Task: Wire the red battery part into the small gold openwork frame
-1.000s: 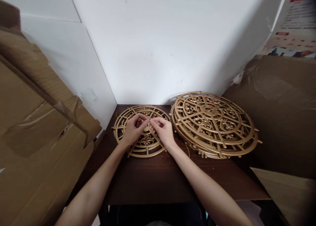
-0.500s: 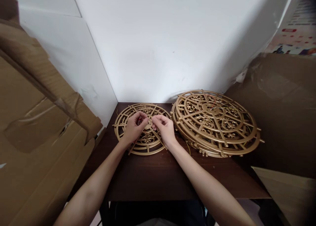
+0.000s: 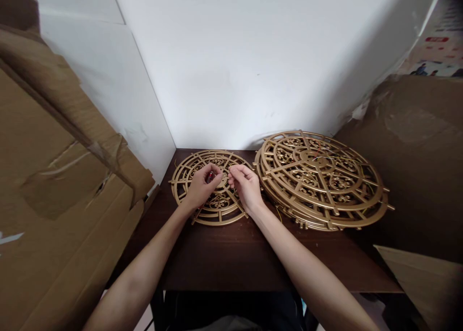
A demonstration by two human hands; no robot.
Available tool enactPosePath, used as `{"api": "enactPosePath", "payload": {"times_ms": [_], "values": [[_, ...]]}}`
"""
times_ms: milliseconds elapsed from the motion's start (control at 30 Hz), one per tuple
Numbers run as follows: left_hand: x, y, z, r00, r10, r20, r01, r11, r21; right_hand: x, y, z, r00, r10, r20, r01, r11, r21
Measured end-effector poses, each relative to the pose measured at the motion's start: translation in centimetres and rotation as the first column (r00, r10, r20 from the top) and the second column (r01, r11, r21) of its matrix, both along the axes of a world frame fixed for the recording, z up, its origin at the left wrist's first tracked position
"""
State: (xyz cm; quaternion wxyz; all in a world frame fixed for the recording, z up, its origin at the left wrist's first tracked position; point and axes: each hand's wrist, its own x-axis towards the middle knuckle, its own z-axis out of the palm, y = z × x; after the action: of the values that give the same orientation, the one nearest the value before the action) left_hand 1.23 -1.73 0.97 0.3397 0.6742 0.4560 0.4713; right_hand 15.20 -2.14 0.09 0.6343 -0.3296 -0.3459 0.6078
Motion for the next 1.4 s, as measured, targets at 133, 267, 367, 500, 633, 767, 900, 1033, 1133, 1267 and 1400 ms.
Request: {"api": "enactPosePath", "payload": {"times_ms": [133,267,367,500,633,767,900,1033,1133,1267,1400], "values": [[0.0,0.1,0.0,0.998,-0.023,0.05,0.023,1.0,0.001,0.0,0.0,0.0,0.998,-0.002,0.057,0.002,1.0,0.004],[0.0,0.1,0.1,0.996,-0.016,0.086,0.016,1.0,-0.003,-0.1,-0.1,0.1,0.988,-0.034,0.152,0.03,0.999,0.03],[0.1,-0.1,0.2,0.991,-0.01,0.132,0.014,0.999,-0.03,-0.1,-0.2,0.1,0.98,-0.039,0.196,0.028,0.998,0.057],[0.3,-0.2,0.4,0.973,-0.014,0.231,0.03,0.997,-0.066,-0.1,-0.1,0.0,0.975,-0.027,0.222,0.009,0.997,0.082],[0.4,-0.2,0.6,0.934,-0.025,0.357,0.069,0.992,-0.11,0.0,-0.1,0.1,0.969,-0.025,0.244,0.004,0.996,0.085],[0.4,-0.3,0.7,0.899,-0.036,0.437,0.109,0.984,-0.142,0.0,-0.2,0.4,0.966,-0.02,0.258,0.0,0.997,0.076],[0.4,-0.3,0.8,0.891,-0.042,0.453,0.116,0.984,-0.136,0.1,-0.2,0.5,0.969,-0.017,0.247,-0.004,0.997,0.083],[0.3,0.0,0.7,0.876,-0.026,0.482,0.127,0.976,-0.179,0.3,0.1,0.1,0.97,-0.045,0.238,0.027,0.997,0.078],[0.1,0.2,1.2,0.787,0.0,0.616,0.197,0.947,-0.252,0.4,0.2,-0.2,0.973,-0.067,0.222,0.053,0.996,0.069],[-0.1,-0.1,2.2,0.662,0.034,0.748,0.314,0.894,-0.319,0.3,0.1,-0.3,0.978,-0.076,0.192,0.065,0.996,0.062],[-0.4,-0.1,2.4,0.604,0.037,0.796,0.391,0.857,-0.337,0.0,0.0,-0.3,0.98,-0.109,0.167,0.102,0.993,0.051]]}}
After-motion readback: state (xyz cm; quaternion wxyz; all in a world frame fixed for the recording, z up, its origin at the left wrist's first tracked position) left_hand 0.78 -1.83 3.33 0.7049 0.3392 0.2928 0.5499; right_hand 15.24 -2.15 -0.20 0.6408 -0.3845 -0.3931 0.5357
